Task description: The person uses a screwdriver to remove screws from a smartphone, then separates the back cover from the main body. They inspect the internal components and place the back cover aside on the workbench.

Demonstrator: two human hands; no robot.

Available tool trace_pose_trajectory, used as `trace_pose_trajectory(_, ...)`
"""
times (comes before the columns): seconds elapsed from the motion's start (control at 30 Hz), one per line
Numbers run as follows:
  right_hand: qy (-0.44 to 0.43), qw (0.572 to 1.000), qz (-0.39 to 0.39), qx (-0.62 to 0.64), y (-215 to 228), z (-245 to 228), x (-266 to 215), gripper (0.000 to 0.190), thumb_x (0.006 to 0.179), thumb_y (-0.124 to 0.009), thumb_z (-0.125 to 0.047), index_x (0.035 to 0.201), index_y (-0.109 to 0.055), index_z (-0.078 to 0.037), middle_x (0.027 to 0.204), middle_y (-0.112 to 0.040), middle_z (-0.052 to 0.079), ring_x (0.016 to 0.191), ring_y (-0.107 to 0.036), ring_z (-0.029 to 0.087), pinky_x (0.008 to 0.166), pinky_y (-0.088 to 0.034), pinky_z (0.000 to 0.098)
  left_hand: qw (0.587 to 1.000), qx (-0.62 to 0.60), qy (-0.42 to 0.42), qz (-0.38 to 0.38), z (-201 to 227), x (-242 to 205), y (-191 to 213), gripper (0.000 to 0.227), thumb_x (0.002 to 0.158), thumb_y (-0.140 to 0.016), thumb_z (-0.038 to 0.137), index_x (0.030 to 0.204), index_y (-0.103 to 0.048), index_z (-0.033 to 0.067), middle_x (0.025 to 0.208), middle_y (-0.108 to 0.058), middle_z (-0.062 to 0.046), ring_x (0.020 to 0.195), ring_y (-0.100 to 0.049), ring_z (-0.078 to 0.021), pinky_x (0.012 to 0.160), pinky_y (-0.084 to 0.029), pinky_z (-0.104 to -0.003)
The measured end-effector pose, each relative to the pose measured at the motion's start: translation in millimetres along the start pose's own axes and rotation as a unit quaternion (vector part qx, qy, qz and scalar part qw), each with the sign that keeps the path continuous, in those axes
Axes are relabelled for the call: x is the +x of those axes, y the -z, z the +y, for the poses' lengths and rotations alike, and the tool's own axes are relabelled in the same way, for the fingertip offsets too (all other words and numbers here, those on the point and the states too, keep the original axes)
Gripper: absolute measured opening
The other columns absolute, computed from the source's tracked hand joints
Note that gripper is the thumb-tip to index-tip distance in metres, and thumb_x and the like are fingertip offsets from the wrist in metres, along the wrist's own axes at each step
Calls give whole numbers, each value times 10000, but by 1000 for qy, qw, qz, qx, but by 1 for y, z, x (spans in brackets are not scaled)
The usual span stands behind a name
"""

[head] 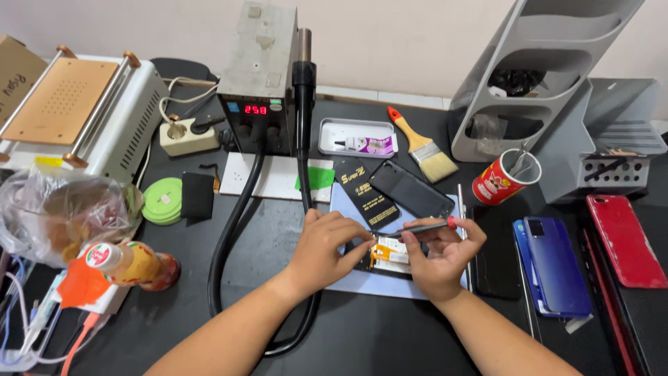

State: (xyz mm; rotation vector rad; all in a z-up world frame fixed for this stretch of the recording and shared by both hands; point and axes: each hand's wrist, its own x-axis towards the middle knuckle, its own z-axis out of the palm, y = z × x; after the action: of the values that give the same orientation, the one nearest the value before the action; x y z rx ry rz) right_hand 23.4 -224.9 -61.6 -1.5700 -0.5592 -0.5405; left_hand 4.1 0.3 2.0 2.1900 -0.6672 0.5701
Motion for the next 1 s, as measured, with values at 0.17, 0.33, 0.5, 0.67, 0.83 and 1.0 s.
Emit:
trace_pose_trajectory(0.17, 11, 1000, -9, -7, 2, 4, -3, 722, 906, -704, 132, 1348, -211, -155, 1086, -647, 197, 982, -718, 248, 886, -617, 356, 1000, 3, -8, 5, -5, -1, -4, 73, 849, -790, 197, 855, -727, 160, 846, -725, 64, 779, -609, -149, 735, -314, -371)
trace_pose_trajectory(0.33, 16, 1000, -6, -2, 0, 2, -9, 729, 905, -689, 141, 1367, -207, -152, 1112, -636, 209, 999, -717, 253, 904, -617, 368, 1000, 10, -12, 0, -1, -5, -3, 80, 829, -796, 184, 864, -730, 155, 832, -713, 59, 786, -608, -154, 730, -316, -371)
trace_pose_trajectory(0.5, 36, 999, -12, 3, -1, 1, -1, 721, 900, -687, 144, 1356, -216, -154, 1127, -637, 222, 1015, -712, 258, 900, -618, 361, 1000, 16, -18, 21, 0, 0, -2, 91, 833, -806, 187, 855, -724, 157, 844, -723, 75, 767, -597, -135, 730, -318, -359)
trace_pose_trajectory(0.67, 40, 999, -23, 4, 0, -2, -2, 716, 909, -686, 140, 1357, -211, -154, 1113, -652, 221, 1008, -717, 253, 892, -615, 346, 999, 16, -24, 19, 0, -2, -3, 82, 832, -807, 188, 848, -730, 163, 832, -718, 78, 767, -598, -128, 727, -316, -355)
trace_pose_trajectory(0.83, 37, 999, -22, 6, 1, -3, -1, 702, 917, -678, 142, 1350, -213, -157, 1120, -652, 227, 1017, -718, 249, 893, -624, 345, 1000, 17, -20, 15, -2, -2, -3, 83, 828, -809, 195, 846, -734, 165, 830, -720, 78, 761, -589, -124, 730, -314, -354)
trace_pose_trajectory(1.0, 24, 1000, -13, 14, -1, -4, 0, 705, 910, -689, 137, 1343, -216, -156, 1111, -657, 227, 997, -723, 237, 887, -617, 339, 1000, 20, -16, -3, -2, 0, 1, 77, 823, -809, 195, 864, -751, 166, 806, -708, 70, 758, -580, -135, 724, -311, -358)
